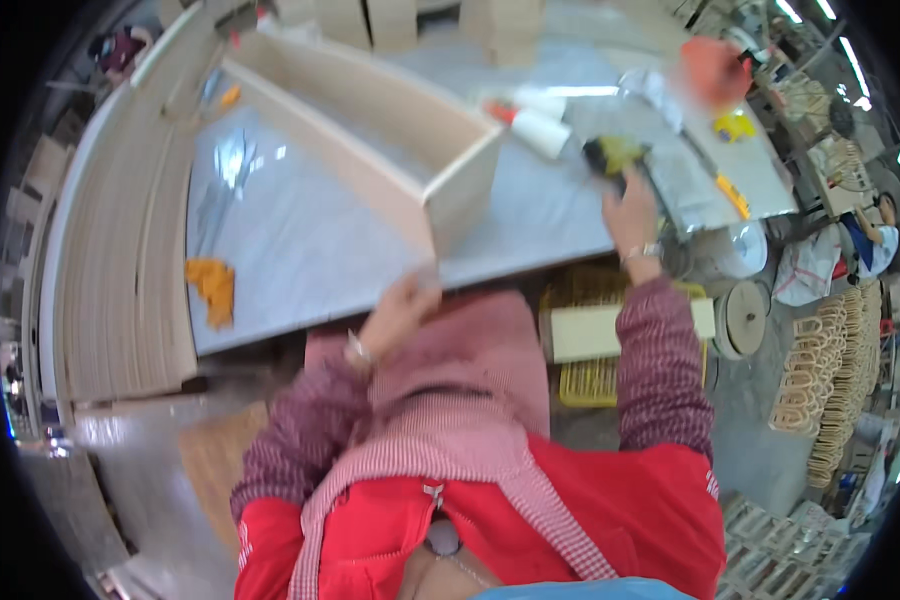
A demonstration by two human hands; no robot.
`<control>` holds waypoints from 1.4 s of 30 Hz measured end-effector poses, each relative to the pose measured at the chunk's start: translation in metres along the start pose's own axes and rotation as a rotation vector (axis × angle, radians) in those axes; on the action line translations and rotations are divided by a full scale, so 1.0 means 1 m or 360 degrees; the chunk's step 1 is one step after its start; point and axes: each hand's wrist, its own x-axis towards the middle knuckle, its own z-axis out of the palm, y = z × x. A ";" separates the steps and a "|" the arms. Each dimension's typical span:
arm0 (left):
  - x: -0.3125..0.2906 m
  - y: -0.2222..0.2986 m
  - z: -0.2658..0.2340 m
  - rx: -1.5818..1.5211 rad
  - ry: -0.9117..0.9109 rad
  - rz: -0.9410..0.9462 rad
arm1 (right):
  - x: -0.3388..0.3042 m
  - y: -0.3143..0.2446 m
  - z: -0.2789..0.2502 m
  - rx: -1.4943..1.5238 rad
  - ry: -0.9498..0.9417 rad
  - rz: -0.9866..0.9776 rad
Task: Assembling wooden boxes using a pneumatic nail gun and wood glue.
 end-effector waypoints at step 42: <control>0.015 0.077 0.177 0.1020 -0.0174 0.2235 | -0.155 -0.003 -0.138 0.3234 0.0171 0.1840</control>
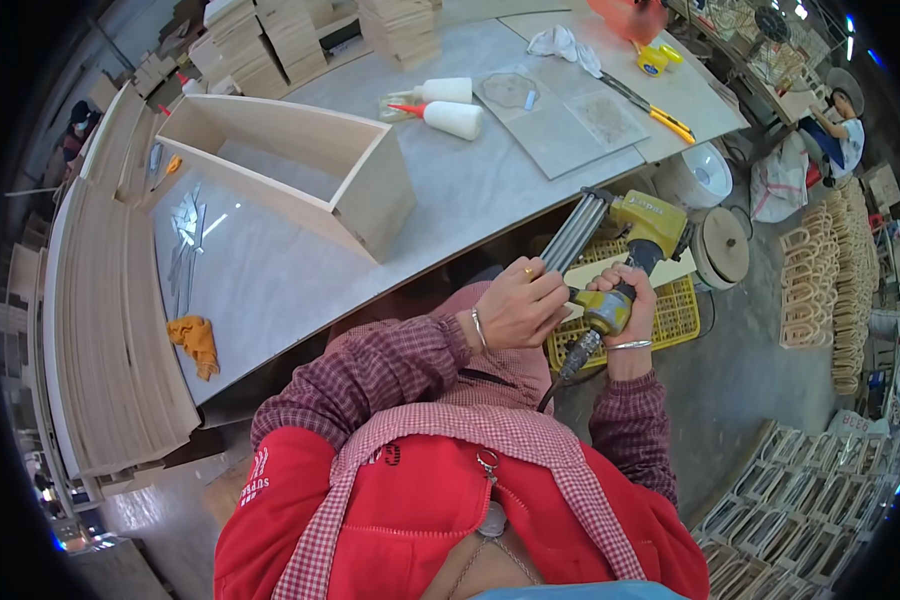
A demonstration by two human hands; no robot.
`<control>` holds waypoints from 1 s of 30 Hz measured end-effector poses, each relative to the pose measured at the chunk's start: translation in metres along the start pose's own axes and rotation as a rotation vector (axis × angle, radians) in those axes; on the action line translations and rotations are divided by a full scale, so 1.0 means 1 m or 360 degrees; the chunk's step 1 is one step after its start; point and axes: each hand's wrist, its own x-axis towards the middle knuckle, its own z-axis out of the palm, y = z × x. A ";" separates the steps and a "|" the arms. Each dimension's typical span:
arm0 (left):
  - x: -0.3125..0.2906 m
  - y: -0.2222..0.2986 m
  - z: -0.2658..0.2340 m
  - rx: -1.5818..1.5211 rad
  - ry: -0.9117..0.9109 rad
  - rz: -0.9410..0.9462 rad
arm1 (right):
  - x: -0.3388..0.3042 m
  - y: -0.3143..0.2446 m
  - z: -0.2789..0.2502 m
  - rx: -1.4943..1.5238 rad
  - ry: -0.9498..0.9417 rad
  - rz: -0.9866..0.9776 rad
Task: Assembling wooden boxes using a pneumatic nail gun and wood glue.
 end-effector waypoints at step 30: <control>0.041 -0.006 -0.001 -0.0935 0.0077 -0.0761 | -0.006 -0.039 0.003 -0.0133 0.0008 -0.0376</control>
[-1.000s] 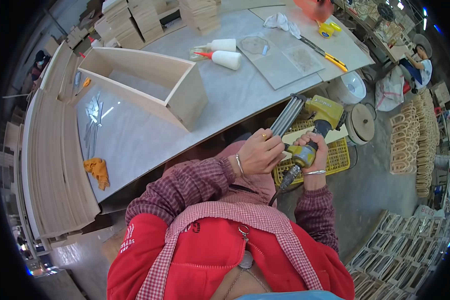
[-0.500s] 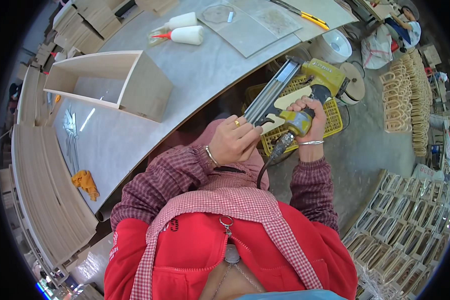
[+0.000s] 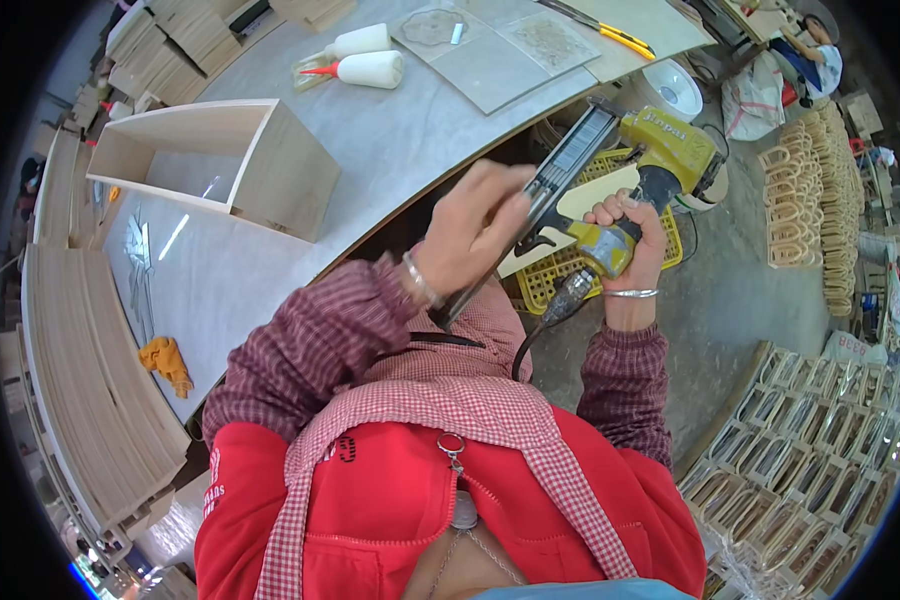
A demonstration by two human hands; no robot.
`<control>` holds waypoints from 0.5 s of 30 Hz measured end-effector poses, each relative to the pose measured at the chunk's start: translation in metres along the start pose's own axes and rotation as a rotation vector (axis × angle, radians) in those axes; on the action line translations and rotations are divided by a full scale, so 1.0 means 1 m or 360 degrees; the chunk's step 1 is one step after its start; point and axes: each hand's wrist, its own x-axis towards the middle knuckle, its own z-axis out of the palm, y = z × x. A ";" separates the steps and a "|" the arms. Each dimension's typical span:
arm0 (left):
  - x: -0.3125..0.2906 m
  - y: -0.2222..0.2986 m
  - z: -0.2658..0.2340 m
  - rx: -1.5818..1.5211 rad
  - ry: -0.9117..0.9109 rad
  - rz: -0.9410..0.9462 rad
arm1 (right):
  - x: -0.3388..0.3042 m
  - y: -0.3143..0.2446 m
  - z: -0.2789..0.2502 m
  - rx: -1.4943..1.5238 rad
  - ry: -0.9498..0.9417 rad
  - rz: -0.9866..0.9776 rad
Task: Assembling wooden boxes using a pneumatic nail gun and wood glue.
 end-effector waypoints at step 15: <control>0.038 -0.008 0.037 -0.1577 0.0406 -0.0904 | -0.035 0.010 0.086 -0.1190 0.0078 -0.0324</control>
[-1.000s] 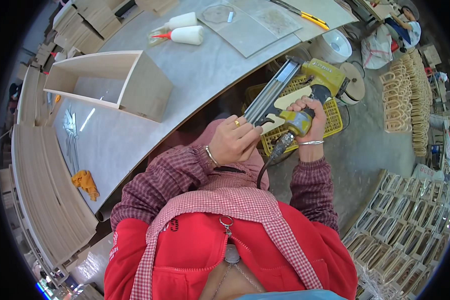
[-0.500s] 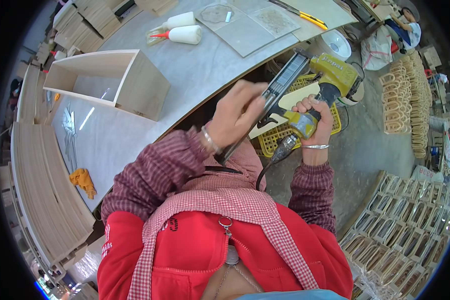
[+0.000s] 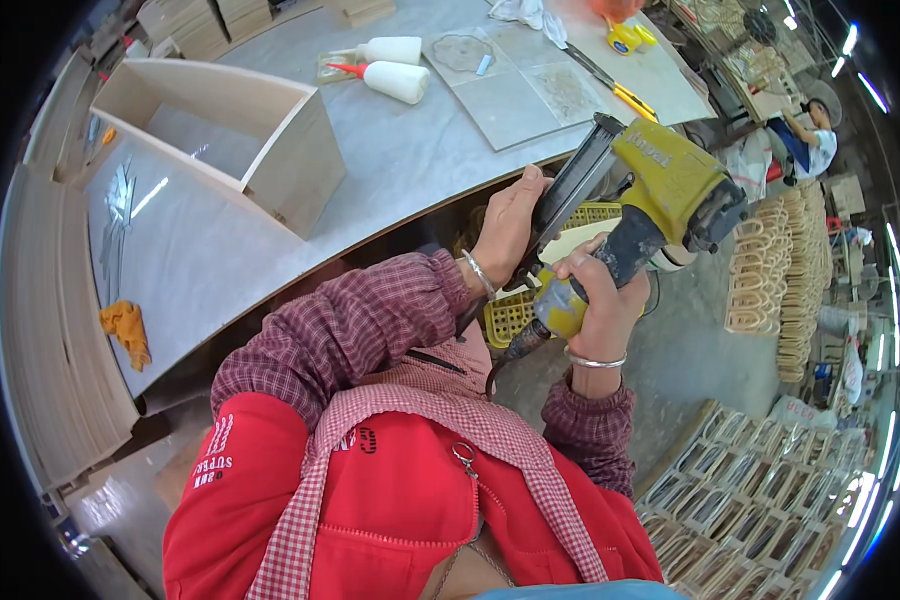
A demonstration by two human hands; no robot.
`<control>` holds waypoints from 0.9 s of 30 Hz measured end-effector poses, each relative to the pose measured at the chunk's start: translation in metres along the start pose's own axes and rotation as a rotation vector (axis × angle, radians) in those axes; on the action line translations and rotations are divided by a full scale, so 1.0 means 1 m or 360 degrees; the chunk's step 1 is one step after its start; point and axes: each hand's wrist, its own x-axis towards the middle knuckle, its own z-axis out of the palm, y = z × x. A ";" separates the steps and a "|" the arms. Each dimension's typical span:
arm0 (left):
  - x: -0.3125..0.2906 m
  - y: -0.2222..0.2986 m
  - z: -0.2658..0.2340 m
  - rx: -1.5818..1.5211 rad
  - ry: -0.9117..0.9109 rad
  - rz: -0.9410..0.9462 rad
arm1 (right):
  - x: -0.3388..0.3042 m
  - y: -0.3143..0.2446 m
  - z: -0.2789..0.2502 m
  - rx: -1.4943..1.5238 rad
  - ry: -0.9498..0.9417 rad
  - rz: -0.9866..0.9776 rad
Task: Assembling wooden boxes using a pneumatic nail gun and wood glue.
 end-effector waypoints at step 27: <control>0.049 -0.020 -0.055 -0.0918 0.0306 -0.0443 | 0.044 0.037 0.030 -0.1156 0.0014 -0.0254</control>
